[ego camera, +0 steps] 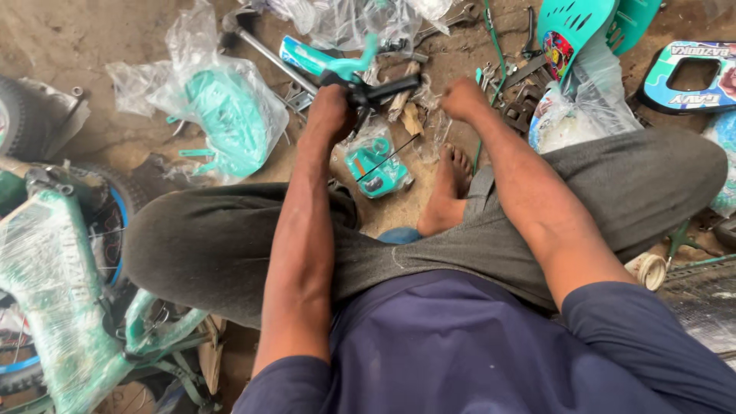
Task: The person assembles a bicycle handlebar by attaching grips, brake levers, and a bell. They use a wrench to tighten the components and apply a decorative sticker to the center of the handlebar.
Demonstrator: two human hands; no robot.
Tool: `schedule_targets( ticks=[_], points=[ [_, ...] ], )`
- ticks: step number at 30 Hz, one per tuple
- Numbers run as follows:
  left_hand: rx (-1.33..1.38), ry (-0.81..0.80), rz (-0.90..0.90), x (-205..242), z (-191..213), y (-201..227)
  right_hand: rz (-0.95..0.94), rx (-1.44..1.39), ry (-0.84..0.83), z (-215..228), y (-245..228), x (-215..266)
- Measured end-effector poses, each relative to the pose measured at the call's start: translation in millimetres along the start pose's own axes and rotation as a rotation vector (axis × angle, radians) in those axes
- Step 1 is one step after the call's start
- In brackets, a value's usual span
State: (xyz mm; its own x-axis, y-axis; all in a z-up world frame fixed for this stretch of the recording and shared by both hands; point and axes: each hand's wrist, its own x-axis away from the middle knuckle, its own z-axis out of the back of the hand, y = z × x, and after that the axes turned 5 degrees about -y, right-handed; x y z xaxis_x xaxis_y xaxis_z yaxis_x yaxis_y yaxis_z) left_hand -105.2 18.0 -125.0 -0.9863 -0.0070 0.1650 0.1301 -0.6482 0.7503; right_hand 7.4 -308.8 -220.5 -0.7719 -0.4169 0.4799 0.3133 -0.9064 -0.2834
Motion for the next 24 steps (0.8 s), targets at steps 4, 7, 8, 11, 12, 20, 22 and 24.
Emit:
schedule_targets(
  ticks=[4, 7, 8, 11, 12, 20, 22, 24],
  points=[
    [0.003, -0.070, -0.073, 20, -20, 30, -0.207, -0.268, 0.208, 4, 43, 0],
    [-0.047, -0.155, -0.392, 48, -46, 44, -0.248, -0.371, 0.234, 16, 45, 7],
    [-0.126, -0.219, -0.421, 60, -55, 47, -0.238, -0.373, 0.230, 13, 39, 12],
    [-0.208, -0.296, -0.434, 70, -64, 53, -0.152, -0.306, 0.253, 15, 22, 1],
    [-0.208, -0.303, -0.427, 69, -63, 55, -0.116, -0.271, 0.265, 17, 18, -5],
    [-0.099, -0.416, -0.374, 76, -54, 83, 0.002, -0.645, 0.148, 37, -37, -15],
    [-0.151, -0.468, -0.350, 76, -54, 92, 0.081, -0.731, 0.224, 48, -56, -17],
    [-0.237, -0.538, -0.300, 80, -55, 96, 0.208, -0.678, 0.344, 55, -73, -17]
  ],
)
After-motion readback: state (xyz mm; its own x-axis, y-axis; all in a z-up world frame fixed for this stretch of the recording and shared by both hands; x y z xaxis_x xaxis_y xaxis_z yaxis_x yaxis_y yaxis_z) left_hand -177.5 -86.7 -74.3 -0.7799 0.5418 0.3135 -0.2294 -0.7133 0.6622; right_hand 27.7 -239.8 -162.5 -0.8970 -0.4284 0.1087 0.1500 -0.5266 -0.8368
